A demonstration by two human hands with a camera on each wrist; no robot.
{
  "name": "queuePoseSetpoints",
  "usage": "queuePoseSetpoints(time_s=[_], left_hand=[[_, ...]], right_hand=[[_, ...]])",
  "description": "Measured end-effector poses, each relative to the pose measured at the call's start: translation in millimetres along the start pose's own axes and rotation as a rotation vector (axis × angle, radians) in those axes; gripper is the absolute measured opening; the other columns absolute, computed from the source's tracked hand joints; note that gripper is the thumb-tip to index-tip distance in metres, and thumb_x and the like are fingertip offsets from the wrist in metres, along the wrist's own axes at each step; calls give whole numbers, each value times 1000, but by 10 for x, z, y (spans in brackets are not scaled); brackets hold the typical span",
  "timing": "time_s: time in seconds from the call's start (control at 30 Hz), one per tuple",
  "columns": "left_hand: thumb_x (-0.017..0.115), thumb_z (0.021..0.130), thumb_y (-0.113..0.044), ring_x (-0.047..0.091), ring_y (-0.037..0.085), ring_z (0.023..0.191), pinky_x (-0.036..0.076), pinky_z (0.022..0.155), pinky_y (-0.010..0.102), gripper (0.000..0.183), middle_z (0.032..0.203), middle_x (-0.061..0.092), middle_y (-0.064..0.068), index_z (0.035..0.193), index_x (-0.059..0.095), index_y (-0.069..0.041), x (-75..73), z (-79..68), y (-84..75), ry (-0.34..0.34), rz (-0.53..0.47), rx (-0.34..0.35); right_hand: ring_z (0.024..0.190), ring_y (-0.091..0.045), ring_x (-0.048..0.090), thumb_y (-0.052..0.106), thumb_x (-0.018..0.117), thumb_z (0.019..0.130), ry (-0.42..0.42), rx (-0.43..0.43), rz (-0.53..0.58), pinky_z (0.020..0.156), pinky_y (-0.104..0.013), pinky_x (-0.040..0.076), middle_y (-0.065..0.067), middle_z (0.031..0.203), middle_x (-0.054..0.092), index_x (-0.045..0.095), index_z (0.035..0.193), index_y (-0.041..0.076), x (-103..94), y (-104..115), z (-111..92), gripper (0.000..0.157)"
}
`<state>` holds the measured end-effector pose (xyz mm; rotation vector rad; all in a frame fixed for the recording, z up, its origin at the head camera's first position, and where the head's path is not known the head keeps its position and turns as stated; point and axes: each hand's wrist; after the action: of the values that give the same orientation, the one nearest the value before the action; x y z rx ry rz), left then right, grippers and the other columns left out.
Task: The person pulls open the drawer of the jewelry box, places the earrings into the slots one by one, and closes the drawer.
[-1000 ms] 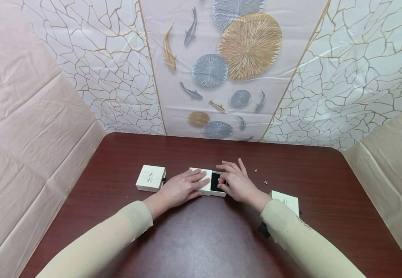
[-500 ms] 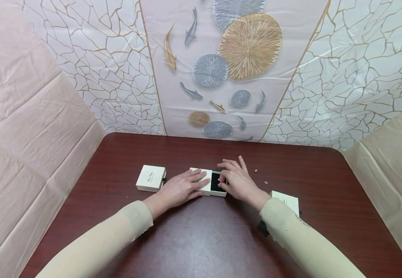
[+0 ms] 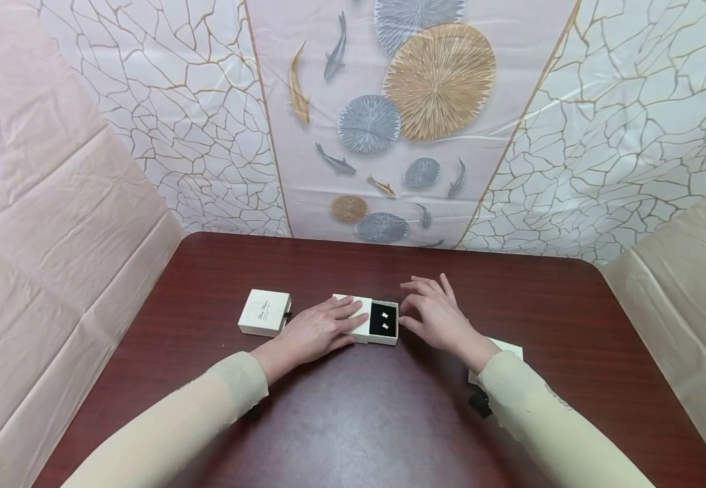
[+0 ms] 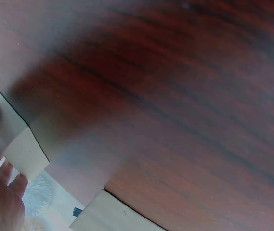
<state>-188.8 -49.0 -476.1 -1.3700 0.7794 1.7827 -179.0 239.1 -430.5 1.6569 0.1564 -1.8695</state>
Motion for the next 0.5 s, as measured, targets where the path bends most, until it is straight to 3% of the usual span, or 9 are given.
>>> queuePoseSetpoints(time_s=[0.5], left_hand=[[64, 108, -35, 50, 31, 149, 42, 122, 47, 50, 159, 56, 12, 154, 60, -17, -1, 4, -1, 23, -27, -11]], right_hand=[[146, -49, 45, 10, 82, 91, 66, 13, 70, 118, -82, 17, -22, 142, 64, 81, 99, 10, 95, -48, -46, 8]])
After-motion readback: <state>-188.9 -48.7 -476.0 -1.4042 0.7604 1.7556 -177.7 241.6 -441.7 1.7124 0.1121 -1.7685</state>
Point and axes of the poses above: each hand's wrist, its own z-axis towards the middle knuckle, its own x-axis out of the palm, y = z × x
